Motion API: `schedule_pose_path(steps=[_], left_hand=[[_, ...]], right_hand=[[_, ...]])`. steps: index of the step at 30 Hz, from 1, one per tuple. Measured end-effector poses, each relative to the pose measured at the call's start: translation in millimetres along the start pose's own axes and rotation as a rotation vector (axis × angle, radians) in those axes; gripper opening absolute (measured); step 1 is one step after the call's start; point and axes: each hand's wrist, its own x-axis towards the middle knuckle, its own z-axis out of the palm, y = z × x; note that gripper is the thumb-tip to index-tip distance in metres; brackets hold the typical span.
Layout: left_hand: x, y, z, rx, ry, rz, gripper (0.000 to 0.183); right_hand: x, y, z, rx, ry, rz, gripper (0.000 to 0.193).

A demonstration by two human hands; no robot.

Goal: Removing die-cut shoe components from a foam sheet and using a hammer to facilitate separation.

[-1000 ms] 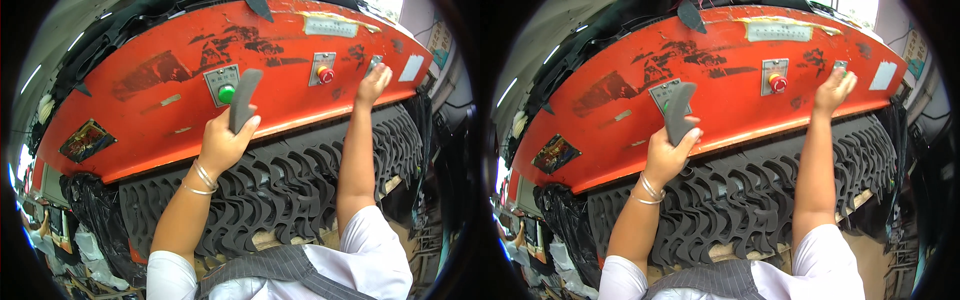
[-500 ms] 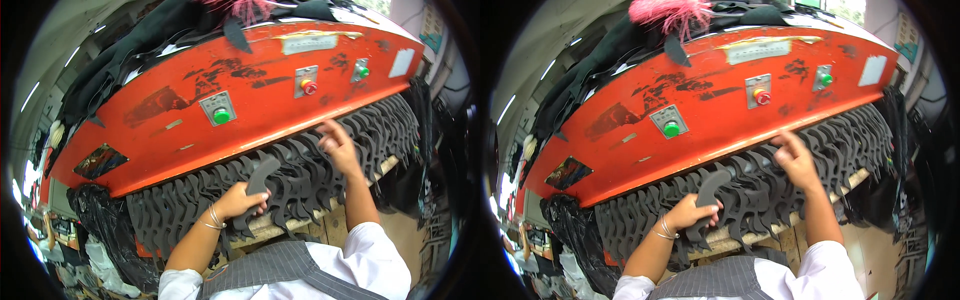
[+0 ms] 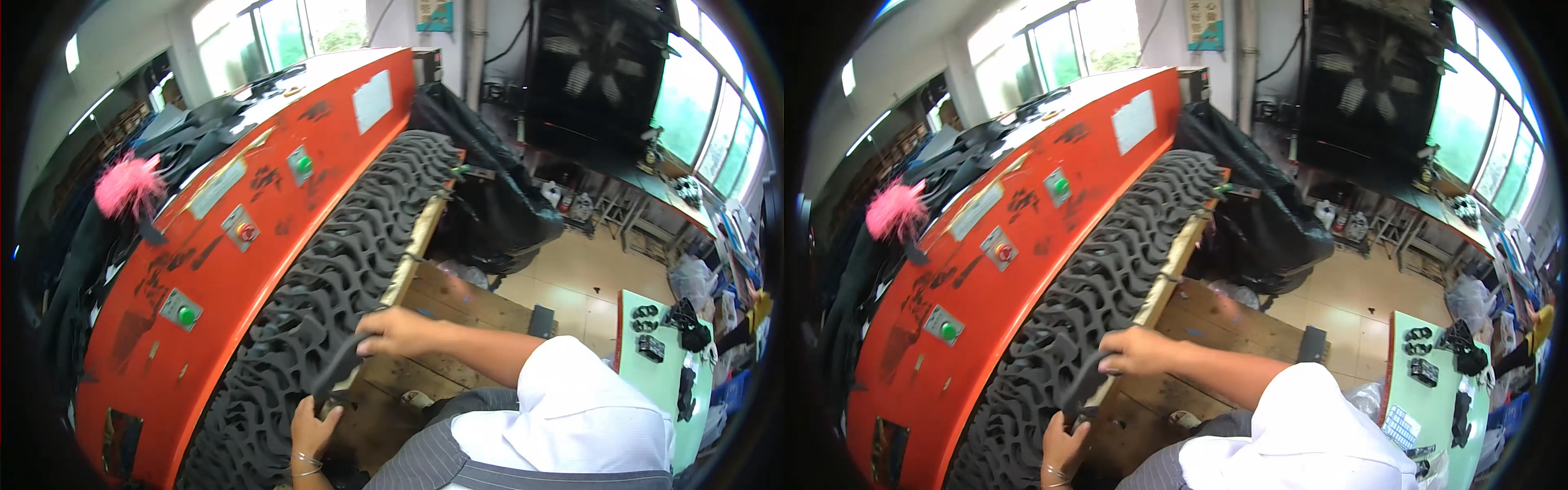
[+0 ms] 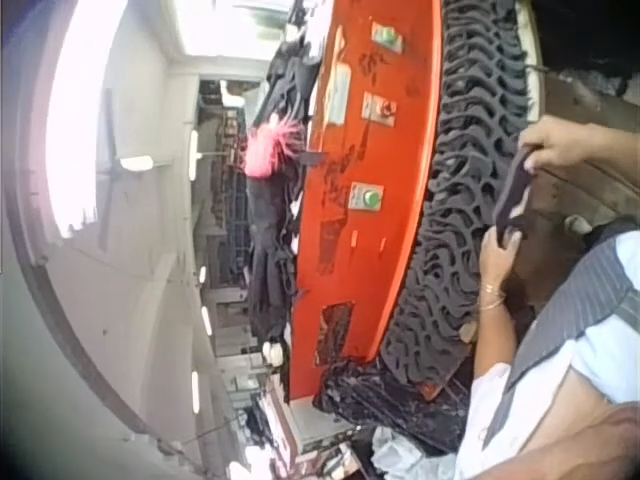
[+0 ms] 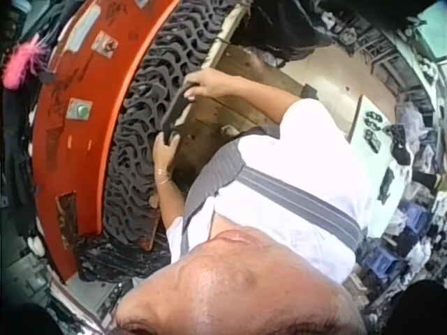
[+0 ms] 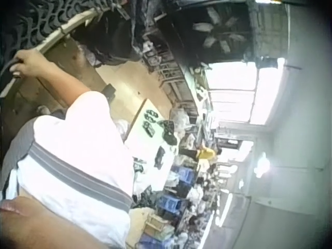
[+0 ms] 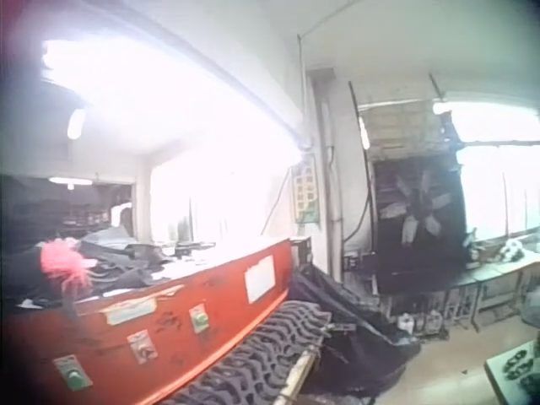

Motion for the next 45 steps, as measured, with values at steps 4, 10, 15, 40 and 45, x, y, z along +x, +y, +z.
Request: schedule_pose_path(steps=[4, 10, 15, 40, 45], left_hand=[[7.9, 8.8, 34.9, 0.325, 0.098, 0.010, 0.049], [30.4, 54.1, 83.5, 0.576, 0.292, -0.154, 0.036], [66.5, 52.5, 121.7, 0.656, 0.428, -0.441, 0.047], [70.0, 8.9, 134.7, 0.460, 0.465, -0.550, 0.047], [53.7, -44.7, 80.7, 0.243, -0.100, -0.384, 0.044]], right_hand=[[-41.7, 27.2, -113.1, 0.378, 0.613, 0.308, 0.024], [-77.5, 165.6, -287.8, 0.291, 1.413, 0.304, 0.028], [-56.2, 326.8, -424.7, -0.022, 1.555, 0.410, 0.034], [302.4, 187.3, -129.4, -0.023, 0.118, -0.290, 0.033], [305.3, 108.1, 49.5, -0.040, -0.328, -0.505, 0.029]])
